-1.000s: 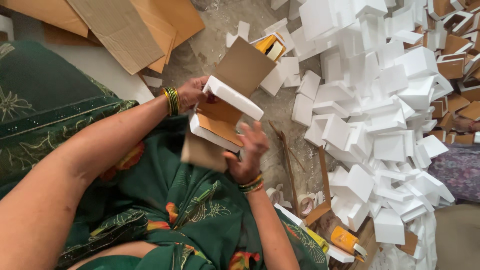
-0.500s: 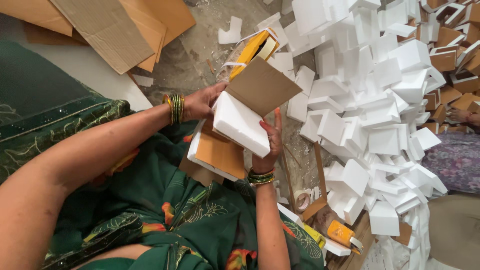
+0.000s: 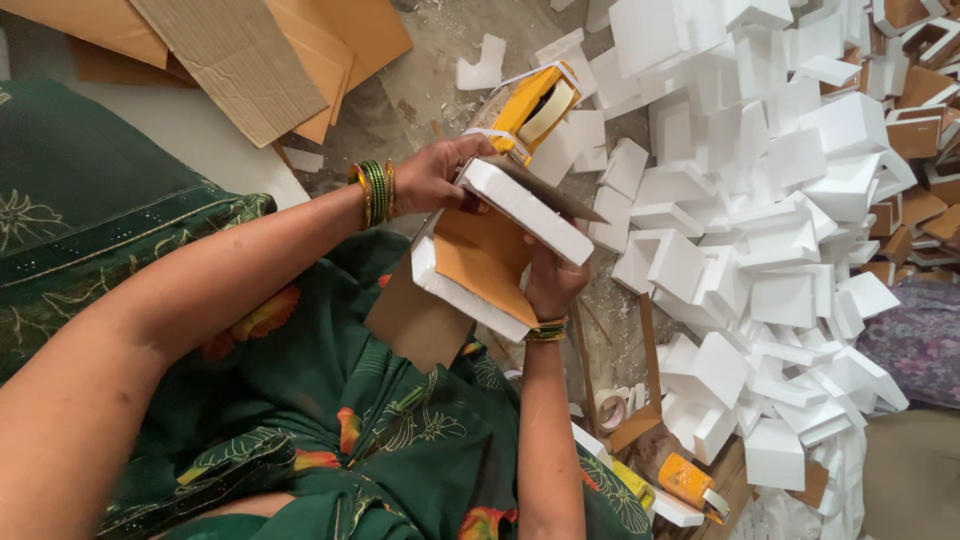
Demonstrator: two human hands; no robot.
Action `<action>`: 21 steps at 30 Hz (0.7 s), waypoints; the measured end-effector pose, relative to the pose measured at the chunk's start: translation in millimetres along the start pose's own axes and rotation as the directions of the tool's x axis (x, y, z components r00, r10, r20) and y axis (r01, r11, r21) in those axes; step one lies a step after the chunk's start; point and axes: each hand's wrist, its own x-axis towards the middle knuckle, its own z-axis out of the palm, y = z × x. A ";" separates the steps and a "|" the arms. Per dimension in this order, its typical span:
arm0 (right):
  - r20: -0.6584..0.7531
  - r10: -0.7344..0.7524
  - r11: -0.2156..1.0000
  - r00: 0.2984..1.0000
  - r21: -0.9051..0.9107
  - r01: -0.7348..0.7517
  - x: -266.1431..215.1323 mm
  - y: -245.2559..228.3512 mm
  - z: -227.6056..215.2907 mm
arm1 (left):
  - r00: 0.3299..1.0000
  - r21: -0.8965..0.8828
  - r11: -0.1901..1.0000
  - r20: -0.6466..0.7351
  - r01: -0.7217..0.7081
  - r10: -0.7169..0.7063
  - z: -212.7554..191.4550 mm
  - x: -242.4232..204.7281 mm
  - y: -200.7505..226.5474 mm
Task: The person sits on the floor and assembles small cardboard boxes by inserting white foam inserts into the cardboard frames. They repeatedly pick up a cardboard piece, insert a foam block, and place the assembled unit aside.
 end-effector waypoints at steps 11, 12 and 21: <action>0.195 0.024 0.994 0.980 -0.112 -0.002 12.2 50.2 -14.2 | 0.995 0.242 0.968 -0.091 0.070 -0.049 -12.9 5.9 -29.7; 0.185 -0.005 0.994 0.983 -0.108 0.025 14.5 55.1 -14.7 | 0.995 0.270 0.961 -0.068 -0.052 0.073 -20.7 13.1 -25.7; 0.265 0.067 0.954 0.962 -0.298 0.016 -8.4 146.8 6.8 | 0.951 0.240 0.970 -0.304 0.026 0.050 -8.2 7.3 -43.3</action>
